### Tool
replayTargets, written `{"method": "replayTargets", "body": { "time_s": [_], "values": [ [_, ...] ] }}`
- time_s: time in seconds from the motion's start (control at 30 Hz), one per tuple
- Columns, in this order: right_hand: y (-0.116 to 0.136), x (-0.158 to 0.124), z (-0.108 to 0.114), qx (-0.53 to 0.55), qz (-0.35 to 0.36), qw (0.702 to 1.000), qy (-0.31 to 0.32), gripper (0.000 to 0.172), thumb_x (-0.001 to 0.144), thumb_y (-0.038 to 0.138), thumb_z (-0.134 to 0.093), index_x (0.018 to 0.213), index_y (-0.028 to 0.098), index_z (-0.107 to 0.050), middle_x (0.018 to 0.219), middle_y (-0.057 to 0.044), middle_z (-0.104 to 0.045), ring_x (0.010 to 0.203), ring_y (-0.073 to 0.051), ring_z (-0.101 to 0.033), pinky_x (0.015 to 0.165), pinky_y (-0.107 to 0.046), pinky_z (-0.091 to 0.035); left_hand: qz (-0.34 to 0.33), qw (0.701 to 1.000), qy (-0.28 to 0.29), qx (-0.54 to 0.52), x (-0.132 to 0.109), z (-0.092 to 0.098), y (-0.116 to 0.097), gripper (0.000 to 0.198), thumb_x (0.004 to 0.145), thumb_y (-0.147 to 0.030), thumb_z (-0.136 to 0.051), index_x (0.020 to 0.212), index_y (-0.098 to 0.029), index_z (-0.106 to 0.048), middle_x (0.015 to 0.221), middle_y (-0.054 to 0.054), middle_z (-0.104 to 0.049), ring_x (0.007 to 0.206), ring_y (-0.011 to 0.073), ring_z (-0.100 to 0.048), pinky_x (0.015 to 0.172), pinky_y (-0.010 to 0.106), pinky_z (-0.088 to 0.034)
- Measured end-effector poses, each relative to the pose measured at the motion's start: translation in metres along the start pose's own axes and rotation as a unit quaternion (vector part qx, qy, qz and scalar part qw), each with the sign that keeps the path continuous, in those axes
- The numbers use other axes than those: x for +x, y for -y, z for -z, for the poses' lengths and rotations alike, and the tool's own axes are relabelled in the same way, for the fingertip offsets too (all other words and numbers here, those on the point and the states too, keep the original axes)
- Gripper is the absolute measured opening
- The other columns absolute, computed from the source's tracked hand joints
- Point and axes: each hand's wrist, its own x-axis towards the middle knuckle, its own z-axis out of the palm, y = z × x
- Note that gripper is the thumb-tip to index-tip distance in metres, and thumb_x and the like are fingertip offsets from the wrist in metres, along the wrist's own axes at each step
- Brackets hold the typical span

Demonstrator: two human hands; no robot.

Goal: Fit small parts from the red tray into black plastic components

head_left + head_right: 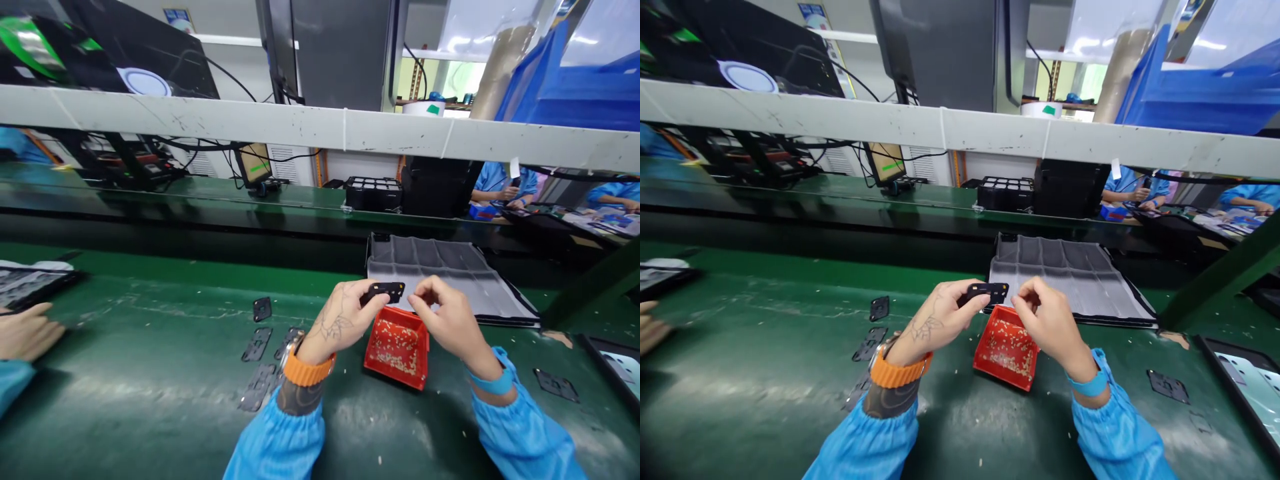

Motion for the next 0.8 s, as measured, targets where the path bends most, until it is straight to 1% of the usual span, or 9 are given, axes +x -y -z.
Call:
{"method": "replayTargets", "body": {
  "time_s": [0.07, 0.13, 0.17, 0.23, 0.33, 0.43, 0.53, 0.67, 0.8],
  "values": [
    [0.003, -0.001, -0.004, 0.043, 0.035, 0.997, -0.053, 0.007, 0.091, 0.023, -0.058, 0.090, 0.017, -0.061, 0.087, -0.005, -0.064, 0.070, -0.016, -0.060, 0.065, -0.027, -0.049, 0.005, 0.999, 0.021, -0.036, -0.001, -0.003, -0.002, 0.022, 0.091, -0.027, -0.054, 0.077, -0.015, -0.066, 0.053, -0.004, -0.051, 0.047, 0.0100, -0.043, 0.049, 0.021, -0.033],
    [0.005, -0.002, -0.006, 0.082, 0.040, 0.993, -0.073, 0.013, 0.091, 0.024, -0.059, 0.101, 0.017, -0.062, 0.094, -0.007, -0.064, 0.074, -0.016, -0.062, 0.067, -0.028, -0.051, 0.007, 0.997, 0.037, -0.071, -0.001, -0.006, -0.002, 0.024, 0.092, -0.030, -0.053, 0.076, -0.015, -0.063, 0.052, -0.005, -0.049, 0.047, 0.0097, -0.042, 0.049, 0.021, -0.033],
    [0.005, -0.002, -0.007, 0.104, 0.020, 0.992, -0.064, 0.016, 0.091, 0.026, -0.059, 0.104, 0.016, -0.062, 0.091, -0.006, -0.064, 0.072, -0.016, -0.062, 0.065, -0.027, -0.051, 0.007, 0.995, 0.044, -0.087, -0.001, -0.008, -0.002, 0.025, 0.093, -0.032, -0.052, 0.076, -0.015, -0.062, 0.052, -0.005, -0.049, 0.047, 0.0096, -0.043, 0.049, 0.021, -0.034],
    [0.006, -0.003, -0.007, 0.153, -0.037, 0.987, -0.017, 0.018, 0.093, 0.030, -0.057, 0.103, 0.016, -0.062, 0.075, -0.002, -0.063, 0.060, -0.014, -0.060, 0.055, -0.025, -0.049, 0.011, 0.992, 0.059, -0.114, -0.001, -0.010, 0.001, 0.028, 0.095, -0.036, -0.051, 0.079, -0.015, -0.061, 0.054, -0.005, -0.049, 0.047, 0.0094, -0.045, 0.049, 0.020, -0.035],
    [0.007, -0.004, -0.005, 0.195, -0.085, 0.976, 0.041, 0.021, 0.094, 0.035, -0.056, 0.086, 0.016, -0.061, 0.057, 0.002, -0.056, 0.048, -0.013, -0.054, 0.047, -0.023, -0.044, 0.027, 0.985, 0.067, -0.159, 0.000, -0.012, 0.007, 0.033, 0.097, -0.042, -0.049, 0.080, -0.015, -0.059, 0.060, -0.003, -0.054, 0.049, 0.0098, -0.054, 0.051, 0.020, -0.040],
    [0.009, -0.005, -0.003, 0.200, -0.094, 0.975, 0.032, 0.023, 0.093, 0.036, -0.058, 0.081, 0.017, -0.059, 0.055, 0.002, -0.056, 0.048, -0.013, -0.055, 0.047, -0.023, -0.045, 0.054, 0.978, 0.037, -0.199, 0.001, -0.012, 0.008, 0.031, 0.094, -0.043, -0.054, 0.091, -0.014, -0.063, 0.072, 0.002, -0.064, 0.055, 0.0123, -0.064, 0.050, 0.019, -0.044],
    [0.010, -0.005, -0.002, 0.193, -0.093, 0.976, 0.036, 0.021, 0.093, 0.036, -0.059, 0.083, 0.017, -0.060, 0.055, 0.002, -0.057, 0.048, -0.013, -0.057, 0.047, -0.022, -0.045, 0.086, 0.967, -0.019, -0.238, 0.002, -0.015, 0.005, 0.034, 0.092, -0.043, -0.057, 0.104, -0.012, -0.066, 0.064, 0.003, -0.065, 0.053, 0.0145, -0.066, 0.046, 0.019, -0.044],
    [0.011, -0.006, -0.002, 0.190, -0.089, 0.977, 0.027, 0.021, 0.094, 0.036, -0.057, 0.086, 0.017, -0.060, 0.055, 0.001, -0.060, 0.048, -0.014, -0.059, 0.048, -0.022, -0.047, 0.093, 0.953, -0.042, -0.287, 0.004, -0.021, 0.002, 0.031, 0.086, -0.037, -0.063, 0.100, -0.010, -0.069, 0.063, 0.005, -0.067, 0.056, 0.0166, -0.068, 0.046, 0.019, -0.046],
    [0.013, -0.006, 0.000, 0.188, -0.087, 0.978, 0.029, 0.020, 0.094, 0.035, -0.056, 0.087, 0.017, -0.060, 0.055, 0.000, -0.063, 0.048, -0.014, -0.060, 0.048, -0.022, -0.047, 0.109, 0.940, -0.067, -0.315, 0.007, -0.027, 0.002, 0.027, 0.083, -0.031, -0.064, 0.098, -0.009, -0.071, 0.063, 0.005, -0.068, 0.053, 0.0149, -0.067, 0.043, 0.017, -0.043]
  ]
}}
